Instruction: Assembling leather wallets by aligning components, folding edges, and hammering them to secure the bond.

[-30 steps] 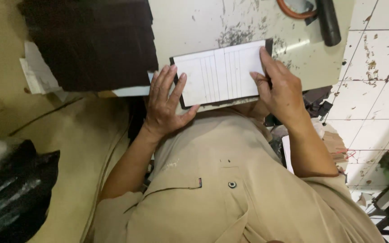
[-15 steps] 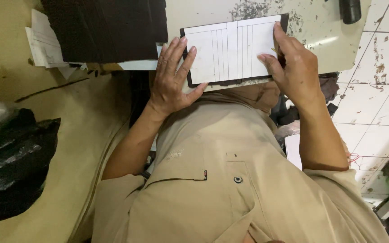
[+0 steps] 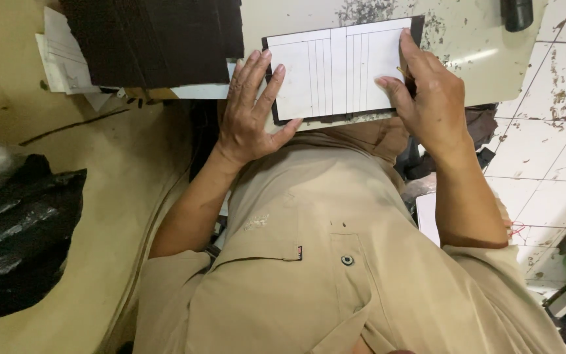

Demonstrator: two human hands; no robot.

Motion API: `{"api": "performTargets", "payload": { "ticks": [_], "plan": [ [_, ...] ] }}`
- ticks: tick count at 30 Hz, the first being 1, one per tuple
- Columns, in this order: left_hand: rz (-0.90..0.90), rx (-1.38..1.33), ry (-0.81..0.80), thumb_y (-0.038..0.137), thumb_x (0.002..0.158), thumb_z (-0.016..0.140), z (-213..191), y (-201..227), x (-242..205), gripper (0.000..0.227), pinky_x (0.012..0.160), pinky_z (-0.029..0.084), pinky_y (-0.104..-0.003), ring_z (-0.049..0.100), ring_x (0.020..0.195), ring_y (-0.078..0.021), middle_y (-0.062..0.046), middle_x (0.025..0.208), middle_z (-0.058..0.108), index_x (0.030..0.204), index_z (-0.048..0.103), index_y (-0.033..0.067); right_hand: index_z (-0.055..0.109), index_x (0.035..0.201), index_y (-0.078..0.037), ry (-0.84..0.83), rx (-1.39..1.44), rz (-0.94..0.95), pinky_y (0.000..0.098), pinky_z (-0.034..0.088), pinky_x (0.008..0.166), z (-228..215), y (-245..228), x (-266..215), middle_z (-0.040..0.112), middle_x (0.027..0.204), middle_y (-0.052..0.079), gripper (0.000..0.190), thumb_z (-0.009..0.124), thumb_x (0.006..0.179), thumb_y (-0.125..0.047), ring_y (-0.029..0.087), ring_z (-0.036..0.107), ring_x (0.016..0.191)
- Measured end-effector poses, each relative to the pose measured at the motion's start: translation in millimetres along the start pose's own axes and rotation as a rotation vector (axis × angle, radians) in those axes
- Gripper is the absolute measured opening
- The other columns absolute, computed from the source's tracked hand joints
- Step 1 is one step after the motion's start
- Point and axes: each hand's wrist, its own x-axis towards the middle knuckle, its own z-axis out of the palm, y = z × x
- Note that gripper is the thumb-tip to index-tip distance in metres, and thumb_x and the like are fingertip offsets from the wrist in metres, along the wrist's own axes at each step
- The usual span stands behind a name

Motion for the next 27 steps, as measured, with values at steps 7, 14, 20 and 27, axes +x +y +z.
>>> {"api": "performTargets", "payload": {
  "ticks": [7,14,20,27],
  "plan": [
    [0.004,-0.005,-0.006,0.046,0.103,0.076,1,0,1,0.074,0.128,0.033,-0.061,0.039,0.151,-0.0447,-0.025,0.159,0.039,0.154,0.044,0.0036,0.046,0.160,0.001,-0.028,0.004,0.044,0.0438,0.048,0.067,1,2,1,0.067,0.111,0.016,0.061,0.073,0.112,-0.028,0.031,0.061,0.086],
    [0.005,0.011,-0.006,0.047,0.102,0.077,-2,1,4,0.074,0.127,0.034,-0.060,0.040,0.150,-0.0444,-0.025,0.158,0.041,0.154,0.046,0.0031,0.046,0.159,0.000,-0.060,0.013,0.096,0.0453,0.050,0.070,-3,-2,4,0.068,0.114,0.016,0.062,0.069,0.111,-0.031,0.032,0.063,0.092],
    [0.006,-0.021,0.123,0.048,0.087,0.082,7,0,8,0.080,0.124,0.025,-0.054,0.045,0.144,-0.0450,-0.025,0.154,0.047,0.148,0.057,0.0033,0.054,0.156,-0.009,0.021,-0.038,0.086,0.0472,0.058,0.075,4,3,2,0.073,0.105,0.015,0.065,0.076,0.099,-0.035,0.037,0.073,0.095],
    [-0.024,-0.013,0.115,0.052,0.083,0.083,13,-3,5,0.081,0.124,0.025,-0.052,0.046,0.143,-0.0432,-0.025,0.152,0.050,0.145,0.061,0.0050,0.058,0.153,-0.012,0.038,-0.076,0.118,0.0393,0.058,0.070,3,-3,6,0.072,0.096,0.008,0.065,0.077,0.096,-0.036,0.030,0.074,0.085]
  ]
}}
